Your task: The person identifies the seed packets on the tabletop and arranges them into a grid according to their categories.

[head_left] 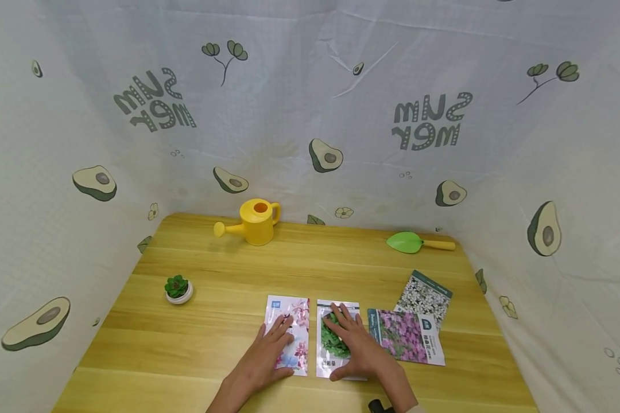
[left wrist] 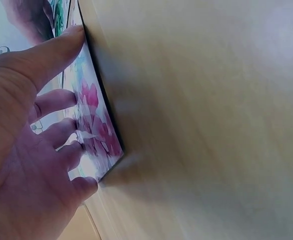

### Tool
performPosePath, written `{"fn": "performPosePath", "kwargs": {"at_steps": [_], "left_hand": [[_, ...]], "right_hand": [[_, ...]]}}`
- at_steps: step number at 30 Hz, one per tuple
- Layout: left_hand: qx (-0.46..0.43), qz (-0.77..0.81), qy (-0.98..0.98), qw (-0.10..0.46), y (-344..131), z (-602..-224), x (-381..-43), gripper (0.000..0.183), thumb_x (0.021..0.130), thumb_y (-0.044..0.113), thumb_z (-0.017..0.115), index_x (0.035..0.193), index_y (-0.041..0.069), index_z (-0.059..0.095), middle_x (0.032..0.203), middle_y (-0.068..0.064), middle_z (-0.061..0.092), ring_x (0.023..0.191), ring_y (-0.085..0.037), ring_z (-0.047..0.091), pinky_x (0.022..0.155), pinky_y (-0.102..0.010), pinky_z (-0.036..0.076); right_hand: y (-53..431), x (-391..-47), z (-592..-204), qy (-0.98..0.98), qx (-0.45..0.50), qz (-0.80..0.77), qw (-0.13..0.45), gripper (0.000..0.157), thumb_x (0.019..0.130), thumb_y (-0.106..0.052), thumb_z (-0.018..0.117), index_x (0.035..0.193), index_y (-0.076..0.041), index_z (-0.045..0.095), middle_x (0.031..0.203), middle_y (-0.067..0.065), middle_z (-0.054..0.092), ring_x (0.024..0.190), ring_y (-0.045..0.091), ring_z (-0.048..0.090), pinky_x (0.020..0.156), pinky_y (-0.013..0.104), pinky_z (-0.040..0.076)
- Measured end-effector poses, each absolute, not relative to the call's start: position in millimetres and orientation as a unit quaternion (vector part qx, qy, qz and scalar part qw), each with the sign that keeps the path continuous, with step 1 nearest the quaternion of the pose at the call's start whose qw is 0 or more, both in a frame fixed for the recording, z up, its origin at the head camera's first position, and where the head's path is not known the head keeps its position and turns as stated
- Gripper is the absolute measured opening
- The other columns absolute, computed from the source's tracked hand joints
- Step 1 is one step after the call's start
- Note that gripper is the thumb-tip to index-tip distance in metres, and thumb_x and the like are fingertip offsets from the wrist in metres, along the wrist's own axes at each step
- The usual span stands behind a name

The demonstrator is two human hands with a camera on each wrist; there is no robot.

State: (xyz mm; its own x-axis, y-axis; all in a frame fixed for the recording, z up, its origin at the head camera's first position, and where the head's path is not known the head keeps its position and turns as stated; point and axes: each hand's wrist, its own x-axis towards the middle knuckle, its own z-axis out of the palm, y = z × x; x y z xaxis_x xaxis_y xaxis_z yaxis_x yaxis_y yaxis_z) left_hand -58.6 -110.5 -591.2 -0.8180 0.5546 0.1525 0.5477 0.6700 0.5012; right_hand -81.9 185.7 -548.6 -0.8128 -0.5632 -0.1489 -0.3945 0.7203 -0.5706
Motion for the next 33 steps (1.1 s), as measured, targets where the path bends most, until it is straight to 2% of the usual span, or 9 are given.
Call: {"fn": "performPosePath", "kwargs": {"at_steps": [8,13,22,33], "left_hand": [[0.293,0.286,0.912,0.024,-108.4,-580.9,-58.0,0.062,0.081,0.032,0.094,0.130,0.007,0.065,0.168,-0.021,0.043,0.157,-0.046,0.035,0.118,-0.075,0.031],[0.284,0.306,0.908,0.040,-107.8,-568.1,-57.6,0.066,0.079,0.026,0.095,0.132,0.004,0.064,0.168,-0.026,0.040,0.156,-0.052,0.033,0.120,-0.075,0.027],[0.275,0.292,0.914,0.061,-106.4,-559.8,-57.5,0.064,0.083,0.022,0.093,0.136,0.003,0.062,0.168,-0.024,0.041,0.157,-0.047,0.034,0.124,-0.070,0.028],[0.275,0.275,0.918,0.076,-108.0,-560.2,-58.0,0.074,0.087,0.027,0.091,0.150,0.004,0.061,0.170,-0.016,0.043,0.159,-0.041,0.034,0.124,-0.066,0.032]], "right_hand": [[184.0,-81.6,-549.1,0.916,-0.254,-0.264,0.162,0.124,0.066,-0.047,0.101,0.166,-0.007,0.041,0.178,0.022,0.012,0.163,0.049,0.008,0.126,0.074,0.011],[184.1,-80.5,-549.6,0.912,-0.255,-0.275,0.164,0.123,0.067,-0.043,0.102,0.166,-0.005,0.040,0.178,0.023,0.012,0.162,0.052,0.005,0.125,0.076,0.010],[182.9,-79.8,-548.8,0.911,-0.253,-0.279,0.168,0.121,0.068,-0.042,0.102,0.166,-0.005,0.041,0.179,0.023,0.009,0.163,0.050,0.004,0.125,0.076,0.009],[182.2,-79.2,-548.1,0.911,-0.252,-0.279,0.167,0.122,0.068,-0.040,0.102,0.167,-0.005,0.039,0.179,0.022,0.009,0.163,0.050,0.003,0.125,0.075,0.008]]}}
